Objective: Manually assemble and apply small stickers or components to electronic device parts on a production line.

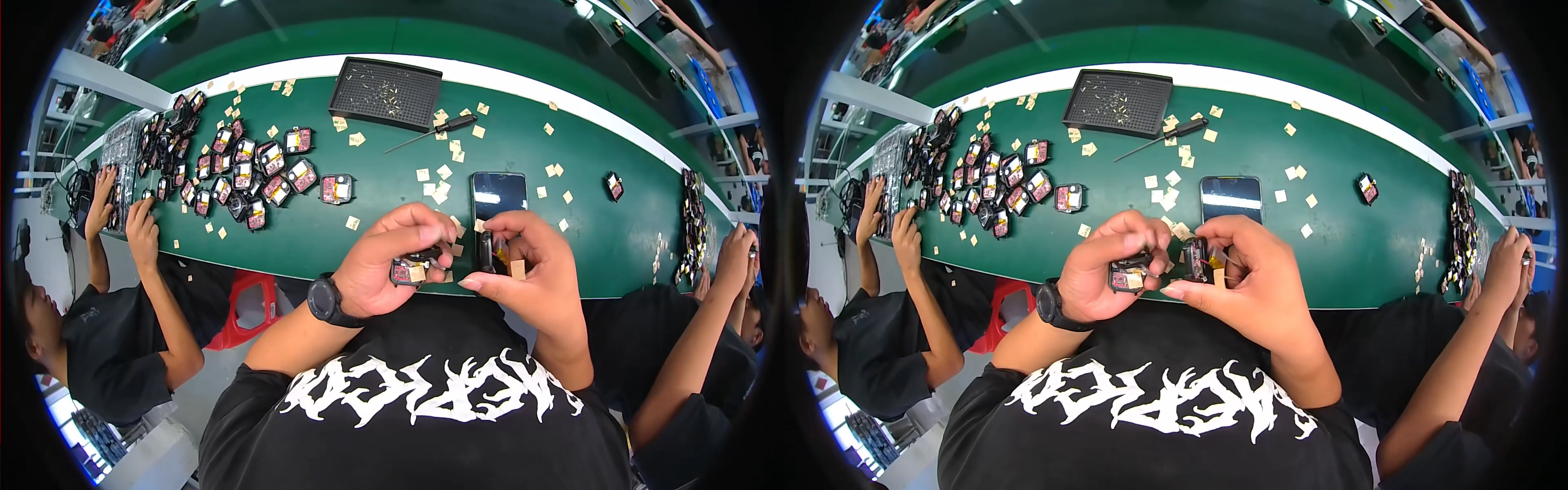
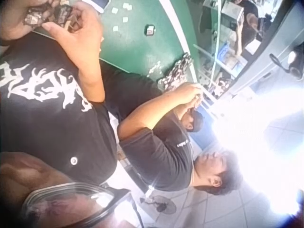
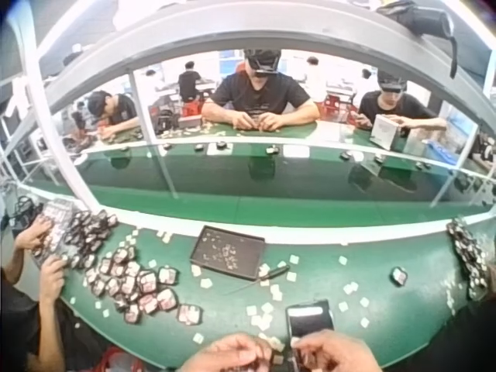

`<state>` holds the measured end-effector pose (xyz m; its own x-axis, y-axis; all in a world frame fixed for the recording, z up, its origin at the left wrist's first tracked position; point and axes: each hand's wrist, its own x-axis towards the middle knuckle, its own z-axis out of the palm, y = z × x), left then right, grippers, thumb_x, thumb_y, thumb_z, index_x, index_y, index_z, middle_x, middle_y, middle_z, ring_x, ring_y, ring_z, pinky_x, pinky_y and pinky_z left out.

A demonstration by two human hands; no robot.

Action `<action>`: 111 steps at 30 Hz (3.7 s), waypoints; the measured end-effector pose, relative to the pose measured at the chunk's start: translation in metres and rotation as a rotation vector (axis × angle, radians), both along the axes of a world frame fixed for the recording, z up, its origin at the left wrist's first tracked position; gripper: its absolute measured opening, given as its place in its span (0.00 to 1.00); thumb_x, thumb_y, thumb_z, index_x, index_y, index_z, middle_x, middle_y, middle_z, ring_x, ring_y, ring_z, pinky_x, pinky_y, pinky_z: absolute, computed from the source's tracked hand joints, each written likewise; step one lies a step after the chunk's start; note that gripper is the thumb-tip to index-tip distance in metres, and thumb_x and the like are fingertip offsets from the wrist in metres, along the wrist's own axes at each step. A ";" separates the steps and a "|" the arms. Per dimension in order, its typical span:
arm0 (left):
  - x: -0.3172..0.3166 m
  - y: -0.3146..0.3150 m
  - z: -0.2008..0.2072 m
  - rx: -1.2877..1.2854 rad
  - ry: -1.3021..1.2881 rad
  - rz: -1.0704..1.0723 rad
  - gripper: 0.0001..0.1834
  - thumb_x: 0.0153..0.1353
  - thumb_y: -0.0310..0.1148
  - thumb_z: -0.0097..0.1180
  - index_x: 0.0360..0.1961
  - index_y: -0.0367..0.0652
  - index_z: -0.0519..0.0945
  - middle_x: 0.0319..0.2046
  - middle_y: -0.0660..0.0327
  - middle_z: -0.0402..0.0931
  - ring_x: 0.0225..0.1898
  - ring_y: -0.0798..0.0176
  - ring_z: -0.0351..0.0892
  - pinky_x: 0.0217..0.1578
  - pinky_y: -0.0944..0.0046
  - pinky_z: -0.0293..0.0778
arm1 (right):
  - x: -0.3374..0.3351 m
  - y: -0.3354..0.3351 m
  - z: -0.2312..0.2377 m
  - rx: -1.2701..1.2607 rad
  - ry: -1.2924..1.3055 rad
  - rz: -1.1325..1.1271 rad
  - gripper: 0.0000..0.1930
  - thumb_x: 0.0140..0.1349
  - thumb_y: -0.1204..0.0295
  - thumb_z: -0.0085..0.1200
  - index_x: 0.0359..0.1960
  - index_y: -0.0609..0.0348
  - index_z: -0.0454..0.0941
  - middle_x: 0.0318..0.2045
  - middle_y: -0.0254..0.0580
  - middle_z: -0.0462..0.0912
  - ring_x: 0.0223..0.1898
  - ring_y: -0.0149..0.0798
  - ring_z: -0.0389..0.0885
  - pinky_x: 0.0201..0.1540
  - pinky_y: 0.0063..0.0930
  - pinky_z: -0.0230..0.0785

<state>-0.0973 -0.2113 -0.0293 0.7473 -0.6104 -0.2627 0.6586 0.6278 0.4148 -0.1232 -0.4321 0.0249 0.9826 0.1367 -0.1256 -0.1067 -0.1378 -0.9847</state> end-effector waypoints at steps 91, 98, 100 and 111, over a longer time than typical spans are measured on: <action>-0.018 0.025 0.027 0.789 -0.439 0.005 0.20 0.67 0.20 0.55 0.60 0.37 0.80 0.44 0.64 0.83 0.37 0.76 0.77 0.41 0.73 0.75 | -0.008 0.047 -0.019 0.041 0.099 -0.026 0.06 0.64 0.81 0.62 0.42 0.67 0.82 0.29 0.31 0.82 0.23 0.15 0.70 0.25 0.14 0.62; -0.018 0.023 0.028 0.838 -0.635 0.033 0.23 0.65 0.20 0.56 0.62 0.37 0.79 0.46 0.59 0.84 0.44 0.71 0.80 0.47 0.69 0.75 | -0.011 0.052 -0.025 -0.103 -0.088 -0.051 0.06 0.63 0.77 0.66 0.39 0.65 0.86 0.32 0.31 0.80 0.27 0.19 0.72 0.28 0.17 0.63; -0.017 0.024 0.031 0.867 -0.681 0.018 0.24 0.65 0.20 0.56 0.63 0.37 0.78 0.47 0.57 0.84 0.45 0.69 0.81 0.48 0.68 0.75 | -0.012 0.053 -0.024 0.005 -0.019 -0.099 0.06 0.62 0.78 0.67 0.40 0.66 0.87 0.36 0.31 0.77 0.31 0.19 0.72 0.30 0.16 0.63; -0.014 0.037 0.029 0.786 -0.867 -0.078 0.26 0.63 0.19 0.55 0.64 0.36 0.76 0.47 0.52 0.84 0.46 0.61 0.83 0.50 0.65 0.75 | -0.003 0.050 -0.024 0.269 0.278 -0.061 0.09 0.59 0.81 0.69 0.37 0.64 0.78 0.31 0.27 0.76 0.30 0.18 0.71 0.32 0.13 0.67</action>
